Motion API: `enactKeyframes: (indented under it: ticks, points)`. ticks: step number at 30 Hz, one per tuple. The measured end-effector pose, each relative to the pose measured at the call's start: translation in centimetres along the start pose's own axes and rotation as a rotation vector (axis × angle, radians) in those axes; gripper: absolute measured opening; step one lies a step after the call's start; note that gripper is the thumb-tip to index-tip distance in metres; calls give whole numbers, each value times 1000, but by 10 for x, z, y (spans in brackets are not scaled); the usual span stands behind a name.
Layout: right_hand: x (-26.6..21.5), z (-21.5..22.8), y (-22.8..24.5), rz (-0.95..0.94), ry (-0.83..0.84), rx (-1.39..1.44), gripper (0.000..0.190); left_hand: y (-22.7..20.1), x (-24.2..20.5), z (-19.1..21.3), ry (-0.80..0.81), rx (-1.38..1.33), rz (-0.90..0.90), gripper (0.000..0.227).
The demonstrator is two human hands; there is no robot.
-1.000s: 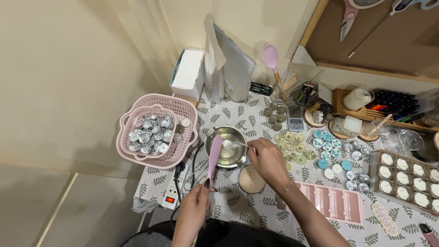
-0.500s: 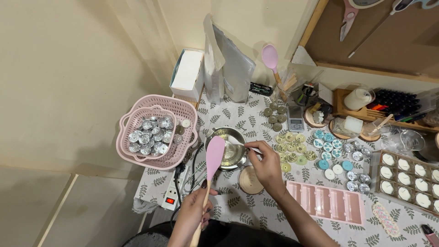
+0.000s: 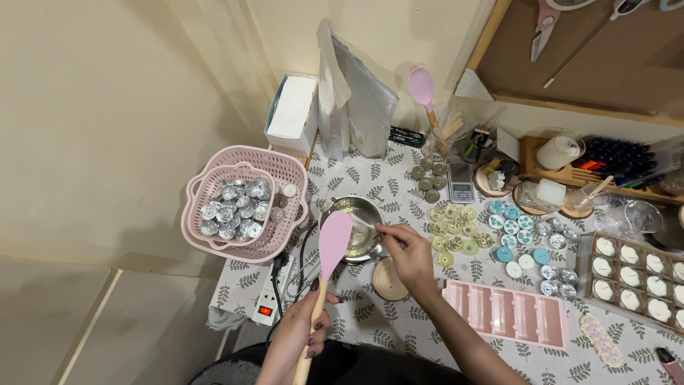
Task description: Preparing and checking the temperature of melted wax for candle making.
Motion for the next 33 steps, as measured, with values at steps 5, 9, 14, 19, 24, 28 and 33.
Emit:
enactKeyframes:
  ticks: [5, 9, 14, 19, 24, 28, 33]
  points:
    - [2, 5, -4, 36, -26, 64, 28, 5, 6, 7, 25, 0, -14, 38]
    - [-7, 1, 13, 126, 57, 54, 27, -2, -7, -5, 14, -9, 13, 40]
    - [5, 11, -1, 57, -49, -26, 28, 2, -1, 2, 12, 11, -14, 42]
    - [7, 20, -14, -92, -76, 50, 29, 6, 0, 9, -11, -9, -16, 41]
    - [5, 23, -16, -87, -81, 35, 28, 5, -6, 11, -85, 75, -20, 40]
    - [7, 26, -25, -91, -86, 71, 28, -1, -11, 7, -106, 122, -76, 40]
    - [7, 30, -29, -105, -101, 132, 27, -7, -10, 17, -132, 166, -199, 39]
Point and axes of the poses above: each hand's wrist, its own x-axis towards the middle knuckle, its own z-axis out of the back of the hand, y = z × x, the point moved 10 cm from there along x, towards the middle knuckle, and after that the axes turned 5 degrees about -x, right-handed, at the moved point
